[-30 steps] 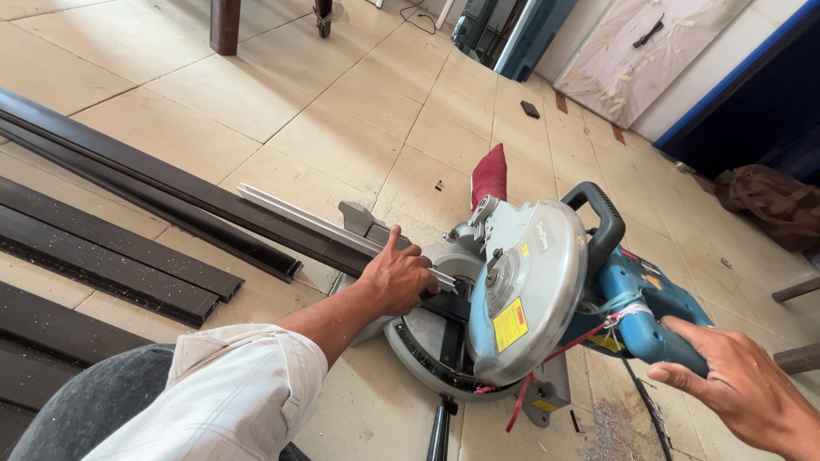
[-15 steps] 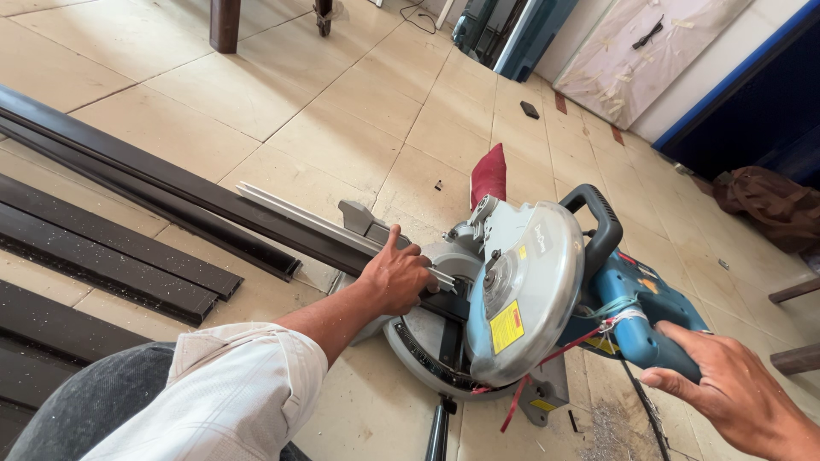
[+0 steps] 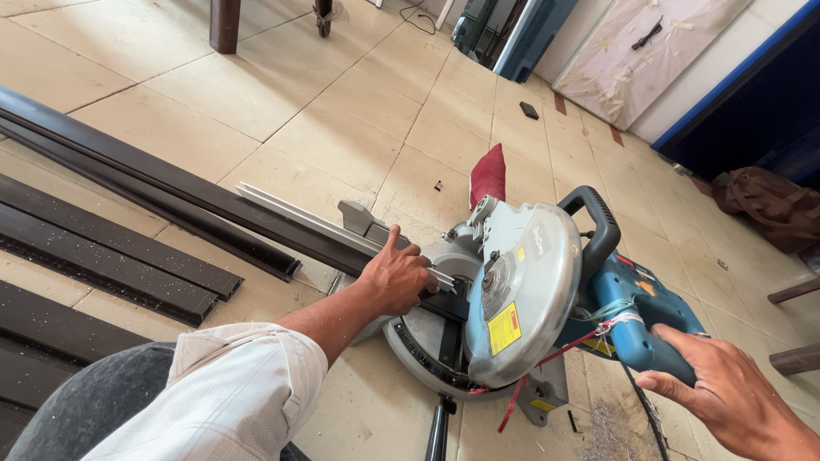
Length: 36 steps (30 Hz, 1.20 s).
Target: The person sits on the floor and cuts long dark metal profiles with a miter saw. They place each profile against the fence, hold it steady with one hand, pull the saw handle down to cut, then set the cut piece aside and position the next length of profile.
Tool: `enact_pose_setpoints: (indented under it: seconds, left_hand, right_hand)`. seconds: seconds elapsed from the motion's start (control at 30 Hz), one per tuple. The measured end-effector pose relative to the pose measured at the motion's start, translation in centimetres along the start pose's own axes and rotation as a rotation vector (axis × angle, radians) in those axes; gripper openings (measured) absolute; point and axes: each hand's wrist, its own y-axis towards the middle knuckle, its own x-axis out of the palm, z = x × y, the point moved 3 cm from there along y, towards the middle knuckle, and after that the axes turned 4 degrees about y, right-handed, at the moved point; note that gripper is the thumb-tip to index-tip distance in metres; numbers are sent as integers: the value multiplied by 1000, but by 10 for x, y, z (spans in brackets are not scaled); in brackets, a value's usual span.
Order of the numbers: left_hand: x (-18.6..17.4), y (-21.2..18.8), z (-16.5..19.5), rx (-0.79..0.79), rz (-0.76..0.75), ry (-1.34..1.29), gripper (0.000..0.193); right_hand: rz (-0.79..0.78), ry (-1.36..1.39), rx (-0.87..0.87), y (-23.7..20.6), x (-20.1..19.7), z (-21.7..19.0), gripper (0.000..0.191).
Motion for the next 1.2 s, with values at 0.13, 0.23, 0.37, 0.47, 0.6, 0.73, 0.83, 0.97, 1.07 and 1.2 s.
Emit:
enact_pose_setpoints:
  seconds: [0.13, 0.23, 0.37, 0.47, 0.6, 0.73, 0.83, 0.97, 1.07, 1.2]
  left_hand:
    - [1, 0, 0, -4, 0, -4, 40]
    - [0, 0, 0, -5, 3, -8, 41]
    - [0, 0, 0, -5, -3, -2, 40]
    - [0, 1, 0, -6, -6, -1, 40]
    - [-1, 2, 0, 2, 5, -4, 41]
    - [-2, 3, 2, 7, 12, -19, 41]
    - [-3, 3, 3, 3, 15, -24, 40]
    - [-4, 5, 6, 0, -5, -11, 39]
    - [-7, 7, 8, 3, -9, 10, 40]
    - [-12, 5, 12, 0, -4, 0, 41]
  right_hand:
    - [-36, 5, 55, 1, 1, 3, 79]
    - [40, 24, -63, 2, 0, 6, 84]
    - [15, -5, -45, 10, 7, 28, 80]
    - [64, -39, -109, 20, 3, 51, 79]
    - [248, -12, -330, 38, -25, 70, 87]
    - [329, 349, -282, 56, -63, 70, 90]
    - [505, 180, -384, 66, -96, 51, 75]
    - [715, 301, -468, 65, -123, 28, 65]
    - [888, 300, -484, 63, -137, 12, 65]
    - [984, 267, -335, 68, -154, 0, 66]
